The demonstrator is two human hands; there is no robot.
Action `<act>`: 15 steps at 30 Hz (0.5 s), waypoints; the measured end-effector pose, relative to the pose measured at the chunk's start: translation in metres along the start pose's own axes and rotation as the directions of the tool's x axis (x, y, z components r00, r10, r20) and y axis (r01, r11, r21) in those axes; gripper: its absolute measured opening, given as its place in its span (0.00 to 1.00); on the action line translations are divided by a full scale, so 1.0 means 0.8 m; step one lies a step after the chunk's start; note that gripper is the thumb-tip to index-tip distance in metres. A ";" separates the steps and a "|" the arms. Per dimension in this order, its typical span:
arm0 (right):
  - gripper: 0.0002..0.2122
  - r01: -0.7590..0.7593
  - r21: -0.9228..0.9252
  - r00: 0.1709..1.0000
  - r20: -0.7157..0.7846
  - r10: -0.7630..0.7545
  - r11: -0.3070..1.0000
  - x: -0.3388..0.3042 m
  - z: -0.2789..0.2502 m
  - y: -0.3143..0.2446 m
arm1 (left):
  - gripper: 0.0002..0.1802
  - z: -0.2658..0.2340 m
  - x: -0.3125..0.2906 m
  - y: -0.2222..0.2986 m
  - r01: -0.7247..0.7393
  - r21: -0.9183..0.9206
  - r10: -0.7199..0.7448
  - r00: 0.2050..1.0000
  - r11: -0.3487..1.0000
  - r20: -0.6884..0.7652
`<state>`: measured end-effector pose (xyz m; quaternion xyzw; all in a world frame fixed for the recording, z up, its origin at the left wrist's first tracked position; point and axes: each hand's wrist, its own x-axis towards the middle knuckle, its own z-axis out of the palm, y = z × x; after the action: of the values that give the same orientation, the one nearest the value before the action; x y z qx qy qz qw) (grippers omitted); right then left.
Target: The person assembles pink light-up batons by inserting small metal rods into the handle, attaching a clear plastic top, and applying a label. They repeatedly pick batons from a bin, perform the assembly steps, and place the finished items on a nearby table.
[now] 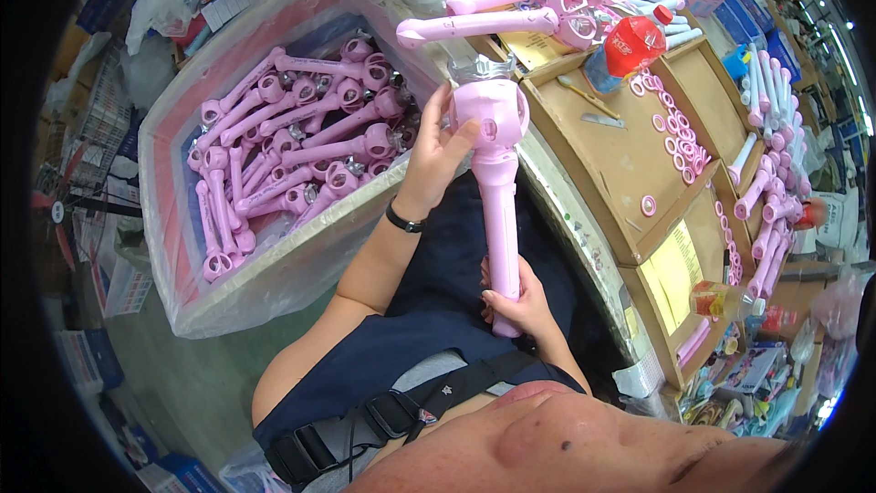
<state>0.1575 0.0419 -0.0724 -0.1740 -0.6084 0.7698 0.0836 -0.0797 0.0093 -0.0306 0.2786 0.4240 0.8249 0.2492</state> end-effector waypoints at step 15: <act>0.27 -0.251 0.479 0.938 0.333 0.091 0.841 0.006 -0.005 -0.017 | 0.29 -0.009 0.001 0.006 0.021 -0.211 0.019 0.982 0.977 0.186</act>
<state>0.1535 0.0502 -0.0609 -0.0818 -0.3677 0.9257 -0.0353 -0.0859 0.0035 -0.0303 0.3266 0.3086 0.8354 0.3165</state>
